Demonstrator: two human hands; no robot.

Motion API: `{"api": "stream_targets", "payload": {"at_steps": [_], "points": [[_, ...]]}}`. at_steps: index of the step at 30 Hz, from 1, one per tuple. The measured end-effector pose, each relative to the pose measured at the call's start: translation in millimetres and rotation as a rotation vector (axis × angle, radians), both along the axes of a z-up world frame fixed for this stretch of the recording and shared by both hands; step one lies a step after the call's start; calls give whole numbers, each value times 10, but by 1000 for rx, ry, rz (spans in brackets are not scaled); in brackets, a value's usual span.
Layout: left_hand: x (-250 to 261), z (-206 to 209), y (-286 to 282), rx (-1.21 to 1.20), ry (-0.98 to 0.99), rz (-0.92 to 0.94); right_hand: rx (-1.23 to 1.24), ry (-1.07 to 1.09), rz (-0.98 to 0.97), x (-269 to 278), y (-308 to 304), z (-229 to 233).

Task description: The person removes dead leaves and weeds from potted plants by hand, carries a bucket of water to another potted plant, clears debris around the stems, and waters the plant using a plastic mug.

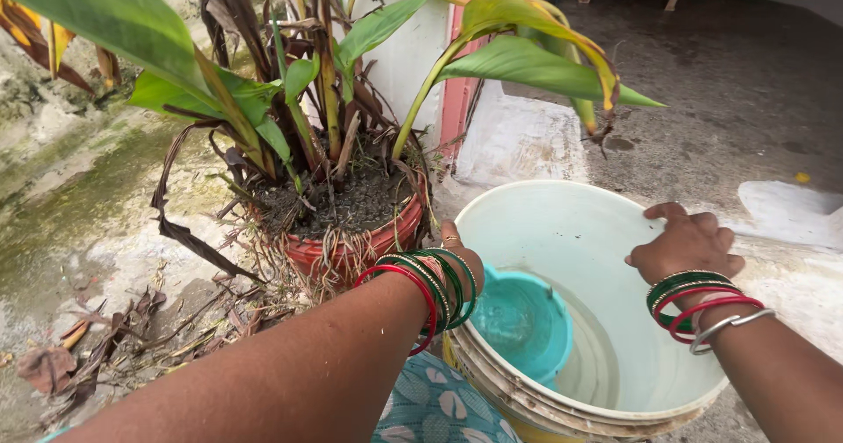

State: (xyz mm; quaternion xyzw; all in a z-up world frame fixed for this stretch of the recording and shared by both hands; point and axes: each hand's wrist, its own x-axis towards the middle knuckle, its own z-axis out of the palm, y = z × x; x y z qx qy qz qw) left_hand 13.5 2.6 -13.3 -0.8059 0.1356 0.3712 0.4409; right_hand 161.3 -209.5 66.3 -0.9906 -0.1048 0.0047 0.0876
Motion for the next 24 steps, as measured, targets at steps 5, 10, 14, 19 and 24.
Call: {"api": "stream_targets", "payload": {"at_steps": [5, 10, 14, 19, 24], "points": [[56, -13, 55, -178, -64, 118, 83, -70, 4, -184, -47, 19], [-34, -191, 79, 183, 148, -317, 54, 204, -90, -44, -296, -116], [-93, -157, 48, 58, 102, -206, 62, 304, -12, 108, -667, -300], [-356, -44, 140, -326, -70, 271, 270, 255, -69, 2, -750, -371], [-465, -9, 215, -722, -292, 807, 264, 321, -53, 303, -846, -587]]}}
